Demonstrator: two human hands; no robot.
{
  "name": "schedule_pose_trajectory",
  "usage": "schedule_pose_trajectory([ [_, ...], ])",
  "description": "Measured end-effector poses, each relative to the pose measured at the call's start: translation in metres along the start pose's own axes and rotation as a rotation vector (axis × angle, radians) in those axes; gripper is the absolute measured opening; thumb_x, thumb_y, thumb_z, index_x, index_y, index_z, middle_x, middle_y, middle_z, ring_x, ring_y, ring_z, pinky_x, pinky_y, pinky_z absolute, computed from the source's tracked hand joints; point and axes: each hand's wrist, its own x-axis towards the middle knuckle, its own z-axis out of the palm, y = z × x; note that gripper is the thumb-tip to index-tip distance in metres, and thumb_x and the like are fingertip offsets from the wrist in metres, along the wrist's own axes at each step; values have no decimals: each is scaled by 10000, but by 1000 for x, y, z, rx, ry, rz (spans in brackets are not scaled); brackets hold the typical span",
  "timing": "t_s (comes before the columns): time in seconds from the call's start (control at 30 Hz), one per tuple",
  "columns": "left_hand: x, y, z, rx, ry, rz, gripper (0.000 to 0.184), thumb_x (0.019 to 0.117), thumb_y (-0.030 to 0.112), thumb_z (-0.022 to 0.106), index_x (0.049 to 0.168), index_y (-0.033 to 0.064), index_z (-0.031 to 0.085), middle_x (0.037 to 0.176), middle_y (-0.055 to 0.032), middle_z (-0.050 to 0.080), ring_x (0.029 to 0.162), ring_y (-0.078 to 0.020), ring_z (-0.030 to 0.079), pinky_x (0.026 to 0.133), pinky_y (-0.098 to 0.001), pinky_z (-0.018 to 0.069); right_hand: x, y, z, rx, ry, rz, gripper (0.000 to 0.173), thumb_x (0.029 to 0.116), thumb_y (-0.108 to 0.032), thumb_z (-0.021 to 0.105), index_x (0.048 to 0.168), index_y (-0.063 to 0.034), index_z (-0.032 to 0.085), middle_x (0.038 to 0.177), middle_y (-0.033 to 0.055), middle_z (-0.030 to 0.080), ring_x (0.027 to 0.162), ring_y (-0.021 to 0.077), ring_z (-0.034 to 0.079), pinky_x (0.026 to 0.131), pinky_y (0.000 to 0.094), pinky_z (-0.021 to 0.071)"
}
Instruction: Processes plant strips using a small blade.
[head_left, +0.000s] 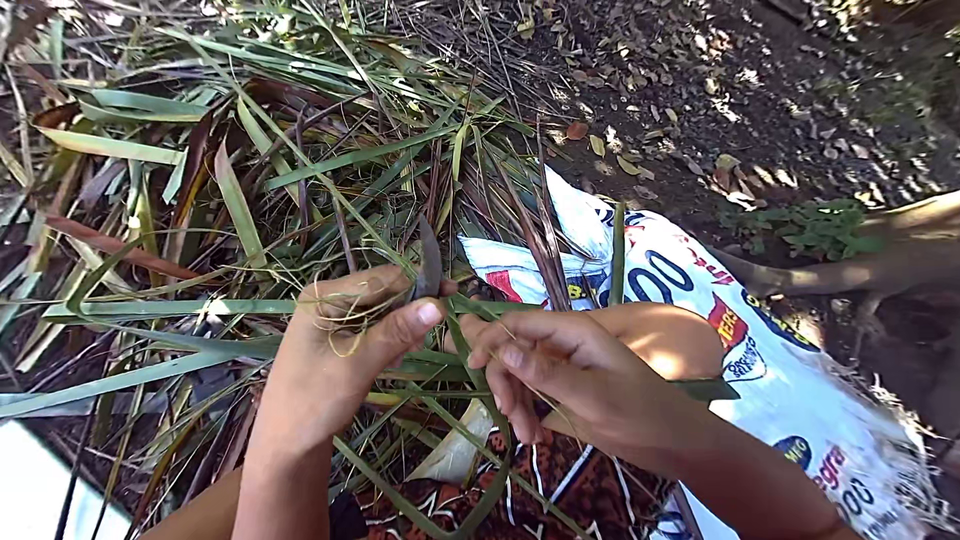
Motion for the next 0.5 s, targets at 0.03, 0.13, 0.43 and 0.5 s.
schedule_pose_trajectory([
  [0.03, -1, 0, 0, -5, -25, 5, 93, 906, 323, 744, 927, 236, 769, 688, 99, 664, 560, 31, 593, 534, -115, 511, 6, -3, 4, 7, 5, -28, 209, 1091, -152, 455, 1063, -46, 633, 773, -113, 644, 641, -65, 610, 587, 105, 527],
  [0.13, -3, 2, 0, -34, -87, 11, 93, 914, 303, 744, 938, 216, 769, 731, 100, 688, 604, 40, 611, 566, -109, 518, 17, -6, 14, 30, 28, -74, 202, 1072, -105, 465, 992, -66, 647, 682, -160, 544, 579, -122, 490, 529, 50, 413],
  [0.43, -8, 19, -18, -160, -36, -30, 141, 906, 365, 741, 944, 237, 788, 633, 105, 641, 511, 62, 550, 478, -87, 456, 7, -2, 17, -174, 58, -205, 196, 1062, -151, 505, 953, -69, 645, 701, -167, 488, 617, -163, 395, 560, 22, 329],
  [0.5, -8, 23, -29, -151, 21, -9, 180, 901, 393, 740, 953, 227, 785, 592, 94, 601, 463, 45, 519, 434, -99, 439, 3, -1, 16, -189, 28, -183, 211, 1072, -180, 495, 963, -75, 642, 688, -162, 461, 607, -157, 382, 551, 25, 317],
])
